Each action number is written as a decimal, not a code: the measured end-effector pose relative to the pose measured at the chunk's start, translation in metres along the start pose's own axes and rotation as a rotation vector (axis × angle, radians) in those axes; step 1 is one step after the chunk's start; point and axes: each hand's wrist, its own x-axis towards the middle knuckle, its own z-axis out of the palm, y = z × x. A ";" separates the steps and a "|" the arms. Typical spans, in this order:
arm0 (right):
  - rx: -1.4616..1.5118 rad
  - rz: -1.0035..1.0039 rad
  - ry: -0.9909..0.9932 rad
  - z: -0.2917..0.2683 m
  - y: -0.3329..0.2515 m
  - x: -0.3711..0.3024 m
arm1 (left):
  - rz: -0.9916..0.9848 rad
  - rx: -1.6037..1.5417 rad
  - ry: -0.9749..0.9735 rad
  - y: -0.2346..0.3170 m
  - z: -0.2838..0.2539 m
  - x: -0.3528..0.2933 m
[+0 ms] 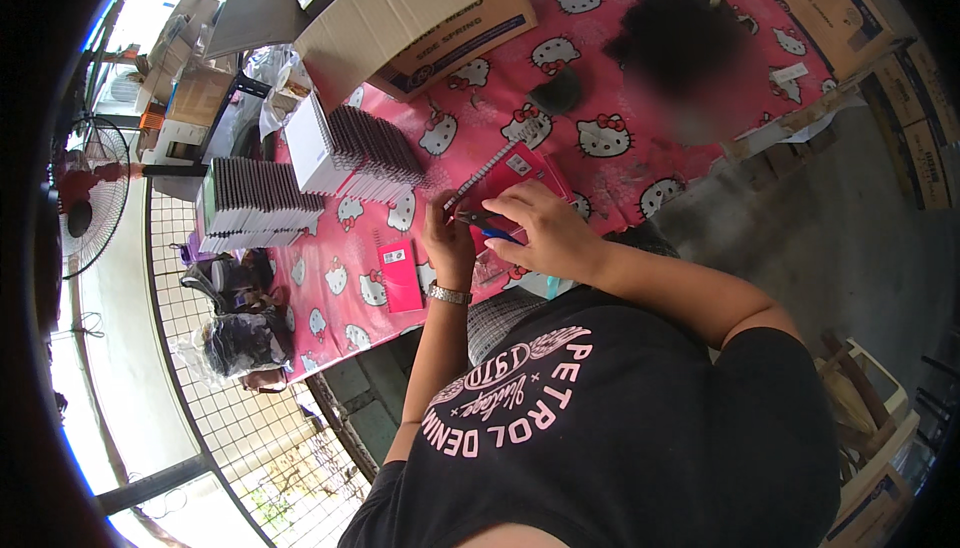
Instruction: The person inserts wire bindings into small pink notebooks and then places stacks of blue and yellow notebooks into a cardboard box.
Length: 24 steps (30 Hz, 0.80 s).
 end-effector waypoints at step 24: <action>0.323 0.263 -0.203 -0.017 -0.003 0.011 | 0.171 0.183 0.169 0.040 -0.069 -0.007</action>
